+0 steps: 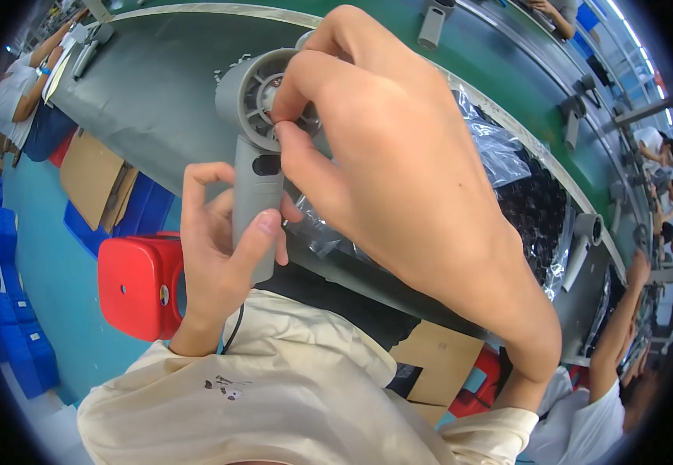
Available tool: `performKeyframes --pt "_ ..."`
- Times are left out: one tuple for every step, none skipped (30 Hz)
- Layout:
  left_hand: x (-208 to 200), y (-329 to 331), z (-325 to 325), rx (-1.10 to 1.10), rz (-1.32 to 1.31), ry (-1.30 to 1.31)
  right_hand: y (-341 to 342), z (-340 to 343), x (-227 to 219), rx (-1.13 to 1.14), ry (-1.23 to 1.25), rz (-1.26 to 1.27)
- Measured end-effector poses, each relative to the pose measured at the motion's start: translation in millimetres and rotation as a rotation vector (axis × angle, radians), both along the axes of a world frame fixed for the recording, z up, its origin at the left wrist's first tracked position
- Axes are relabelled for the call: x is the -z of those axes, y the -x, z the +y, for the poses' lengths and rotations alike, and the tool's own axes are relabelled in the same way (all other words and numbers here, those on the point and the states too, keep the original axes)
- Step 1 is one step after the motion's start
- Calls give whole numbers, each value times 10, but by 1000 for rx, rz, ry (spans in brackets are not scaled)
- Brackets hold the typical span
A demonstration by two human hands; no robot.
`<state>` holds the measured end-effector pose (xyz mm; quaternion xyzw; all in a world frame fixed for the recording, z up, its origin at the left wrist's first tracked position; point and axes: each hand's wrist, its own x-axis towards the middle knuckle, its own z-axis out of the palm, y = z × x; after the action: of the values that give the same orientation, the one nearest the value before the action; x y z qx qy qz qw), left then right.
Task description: The person assembles portable fans by picking up fan bodies, inserting circular black covers into the fan heads, pressing them firmly into place by hand, and placing the assembled fans onto the conveyor belt.
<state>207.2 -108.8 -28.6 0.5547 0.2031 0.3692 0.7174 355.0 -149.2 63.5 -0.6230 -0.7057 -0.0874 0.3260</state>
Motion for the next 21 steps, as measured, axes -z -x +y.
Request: performKeyframes --pt "-2 -4 -5 -7 5 -10 -13 -3 -2 -35 -17 -14" --pt "-5 -7 -10 -1 6 -10 -19 -16 -3 -28 -16 -13" --pt "1 -16 -10 -3 13 -18 -29 -29 1 -18 -17 -13" --pt "8 -24 -11 -4 19 -26 -35 -44 5 -8 -19 -13" --pt "22 -31 -12 6 18 -25 -38 -59 7 3 -20 -14" --pt "33 -33 -18 9 9 -57 -38 -71 -1 5 -27 -15" --pt "42 -34 -22 14 -1 -89 -33 -82 -12 9 -33 -15" --pt "48 -32 -24 20 -2 -93 -5 -98 -80 15 -37 -16" --pt "70 -27 -23 50 -5 -82 46 -127 -184 125 97 -1" --pt "99 -24 -19 82 -7 -71 69 -152 -231 237 230 18" --pt "152 -19 -11 64 -30 -95 29 -175 -200 124 168 -58" --pt "119 -10 -19 97 -30 -95 -17 -170 -208 157 169 -53" --pt "111 -61 -15 105 -74 -64 -124 -150 -209 116 200 63" --pt "108 -107 -1 116 -117 -29 -234 -171 -229 78 225 181" --pt "127 -79 70 230 -177 54 -321 -197 -321 14 308 241" --pt "81 -87 69 239 -152 102 -485 -251 -530 -24 374 273" --pt "36 -97 73 257 -136 151 -562 -353 -542 112 274 289" --pt "24 -116 78 272 -117 200 -654 -468 -522 244 172 300" --pt "50 -155 76 279 -75 127 -955 -663 -347 313 154 142" --pt "67 -201 60 312 -78 132 -1236 -896 -139 382 139 -15" --pt "104 -249 73 327 -100 173 -1272 -1048 -52 416 254 -110"
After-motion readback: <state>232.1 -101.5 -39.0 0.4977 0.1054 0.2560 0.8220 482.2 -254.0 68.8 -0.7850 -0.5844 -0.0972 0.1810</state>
